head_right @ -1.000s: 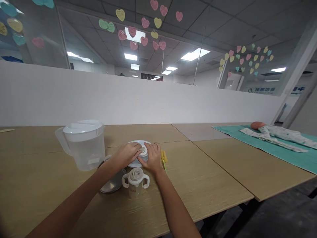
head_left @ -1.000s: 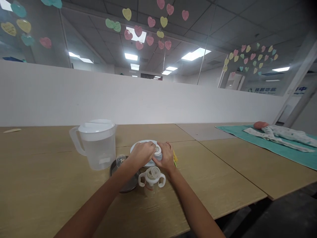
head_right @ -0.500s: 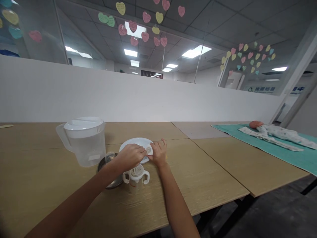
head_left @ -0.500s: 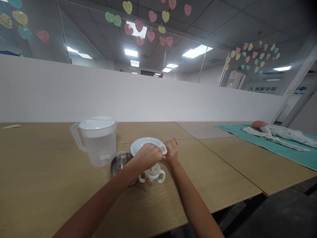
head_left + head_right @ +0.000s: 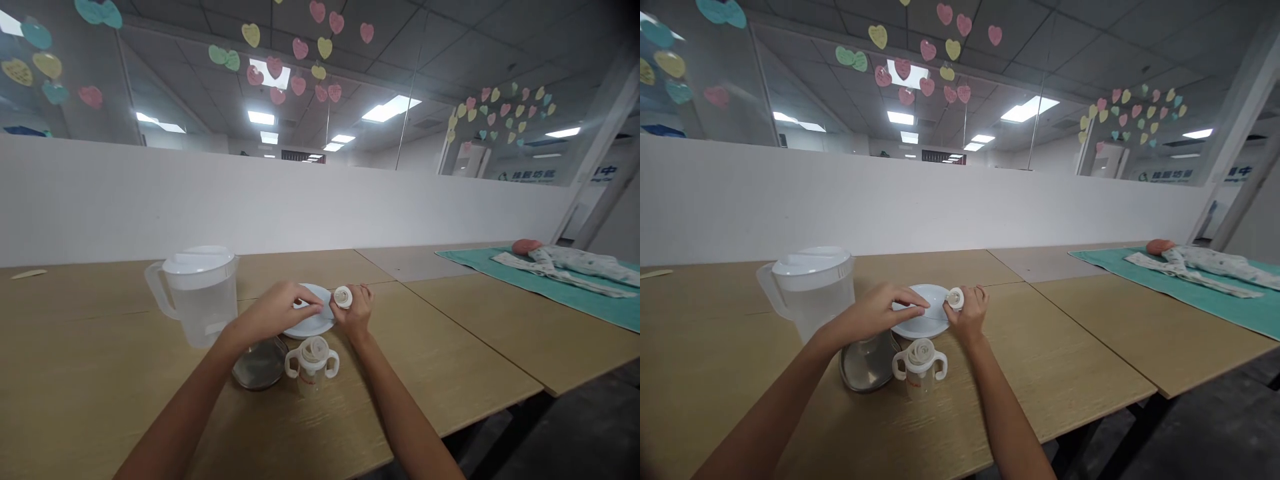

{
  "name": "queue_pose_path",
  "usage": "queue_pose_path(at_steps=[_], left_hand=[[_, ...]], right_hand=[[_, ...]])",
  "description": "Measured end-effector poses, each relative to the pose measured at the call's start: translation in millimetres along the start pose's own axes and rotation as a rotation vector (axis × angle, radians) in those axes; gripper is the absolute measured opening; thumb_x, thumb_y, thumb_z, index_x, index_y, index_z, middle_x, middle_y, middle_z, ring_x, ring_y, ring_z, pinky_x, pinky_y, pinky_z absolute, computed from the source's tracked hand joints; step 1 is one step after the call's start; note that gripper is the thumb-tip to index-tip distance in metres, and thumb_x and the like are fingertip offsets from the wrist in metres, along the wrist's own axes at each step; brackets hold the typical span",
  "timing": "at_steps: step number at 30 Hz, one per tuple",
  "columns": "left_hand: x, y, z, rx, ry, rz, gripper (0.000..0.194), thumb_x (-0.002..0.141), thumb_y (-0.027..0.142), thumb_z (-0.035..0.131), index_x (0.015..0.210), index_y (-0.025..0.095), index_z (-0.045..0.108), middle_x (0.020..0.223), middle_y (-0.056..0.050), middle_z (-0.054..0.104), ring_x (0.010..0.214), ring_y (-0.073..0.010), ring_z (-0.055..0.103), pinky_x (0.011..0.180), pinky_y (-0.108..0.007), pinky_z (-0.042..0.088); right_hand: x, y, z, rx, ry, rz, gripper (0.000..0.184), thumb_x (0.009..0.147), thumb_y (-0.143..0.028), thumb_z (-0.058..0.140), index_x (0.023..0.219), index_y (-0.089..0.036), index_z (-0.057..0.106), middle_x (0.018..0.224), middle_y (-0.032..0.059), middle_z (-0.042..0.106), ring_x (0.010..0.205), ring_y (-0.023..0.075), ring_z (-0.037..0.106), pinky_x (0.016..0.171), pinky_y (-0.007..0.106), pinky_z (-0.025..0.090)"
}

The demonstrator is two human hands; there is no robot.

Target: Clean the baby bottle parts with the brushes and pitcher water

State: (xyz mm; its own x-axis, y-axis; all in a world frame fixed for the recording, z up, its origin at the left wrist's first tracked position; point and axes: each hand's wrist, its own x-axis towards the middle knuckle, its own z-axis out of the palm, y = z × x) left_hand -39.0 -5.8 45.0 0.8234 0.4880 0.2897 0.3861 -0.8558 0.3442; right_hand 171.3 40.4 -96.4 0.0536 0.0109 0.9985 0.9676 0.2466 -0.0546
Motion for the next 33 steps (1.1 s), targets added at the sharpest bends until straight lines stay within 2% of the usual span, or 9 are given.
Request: queue_pose_path(at_steps=[4, 6, 11, 18, 24, 30, 33], left_hand=[[-0.5, 2.5, 7.6, -0.137, -0.304, 0.066, 0.023, 0.077, 0.033, 0.056, 0.092, 0.023, 0.07, 0.088, 0.001, 0.069, 0.075, -0.0124, 0.057, 0.066, -0.018, 0.038], [2.7, -4.7, 16.0, -0.139, -0.389, 0.053, 0.022, 0.072, 0.029, 0.061, 0.091, 0.023, 0.071, 0.086, 0.001, 0.069, 0.073, -0.0124, 0.057, 0.065, -0.018, 0.038], [8.0, -22.6, 18.7, -0.083, -0.36, 0.001, 0.027, 0.067, 0.024, 0.064, 0.093, 0.023, 0.07, 0.086, 0.001, 0.069, 0.077, -0.0138, 0.057, 0.065, -0.018, 0.037], [4.8, -22.8, 7.9, -0.112, -0.371, -0.032, 0.02, 0.069, 0.025, 0.064, 0.088, 0.022, 0.071, 0.086, 0.001, 0.069, 0.081, -0.0132, 0.058, 0.065, -0.017, 0.038], [2.3, -32.5, 2.0, -0.156, -0.419, -0.031, 0.016, 0.07, 0.025, 0.064, 0.084, 0.024, 0.072, 0.102, 0.001, 0.066, 0.092, -0.014, 0.058, 0.07, -0.017, 0.039], [2.8, -26.6, -0.2, -0.09, -0.478, -0.105, 0.03, 0.066, 0.023, 0.067, 0.096, 0.024, 0.069, 0.091, 0.0, 0.069, 0.08, -0.0138, 0.061, 0.063, -0.018, 0.041], [2.8, -21.2, -1.3, -0.104, -0.482, -0.112, 0.035, 0.065, 0.021, 0.068, 0.1, 0.023, 0.068, 0.092, 0.0, 0.07, 0.082, -0.0144, 0.061, 0.064, -0.018, 0.042]], right_hand=[[3.6, -2.8, -4.4, 0.023, 0.037, -0.058, 0.03, 0.07, -0.027, 0.061, 0.096, -0.018, 0.047, 0.072, 0.0015, 0.057, 0.068, 0.0178, 0.054, 0.08, 0.042, 0.043], [5.2, -4.8, -6.4, 0.033, 0.081, -0.065, 0.033, 0.07, -0.028, 0.062, 0.097, -0.018, 0.046, 0.071, 0.0011, 0.056, 0.067, 0.0173, 0.054, 0.079, 0.041, 0.044], [9.6, -6.4, -8.9, 0.018, 0.175, -0.021, 0.04, 0.068, -0.03, 0.065, 0.101, -0.019, 0.045, 0.075, 0.0018, 0.056, 0.066, 0.0178, 0.055, 0.076, 0.043, 0.045], [11.1, -7.5, -9.5, 0.051, 0.173, -0.047, 0.039, 0.067, -0.029, 0.067, 0.098, -0.018, 0.047, 0.074, 0.0019, 0.056, 0.067, 0.018, 0.055, 0.076, 0.043, 0.045], [11.7, -8.8, -10.3, 0.087, 0.156, -0.038, 0.037, 0.067, -0.03, 0.066, 0.097, -0.019, 0.047, 0.072, 0.0009, 0.056, 0.065, 0.0168, 0.055, 0.077, 0.042, 0.044], [10.1, -8.9, -11.3, 0.078, 0.109, -0.044, 0.036, 0.066, -0.033, 0.065, 0.093, -0.019, 0.047, 0.071, 0.0004, 0.056, 0.064, 0.0165, 0.055, 0.079, 0.042, 0.043], [10.5, -9.3, -11.7, 0.065, 0.088, -0.037, 0.035, 0.067, -0.035, 0.064, 0.093, -0.019, 0.046, 0.071, 0.0004, 0.056, 0.063, 0.0166, 0.055, 0.078, 0.042, 0.043]])
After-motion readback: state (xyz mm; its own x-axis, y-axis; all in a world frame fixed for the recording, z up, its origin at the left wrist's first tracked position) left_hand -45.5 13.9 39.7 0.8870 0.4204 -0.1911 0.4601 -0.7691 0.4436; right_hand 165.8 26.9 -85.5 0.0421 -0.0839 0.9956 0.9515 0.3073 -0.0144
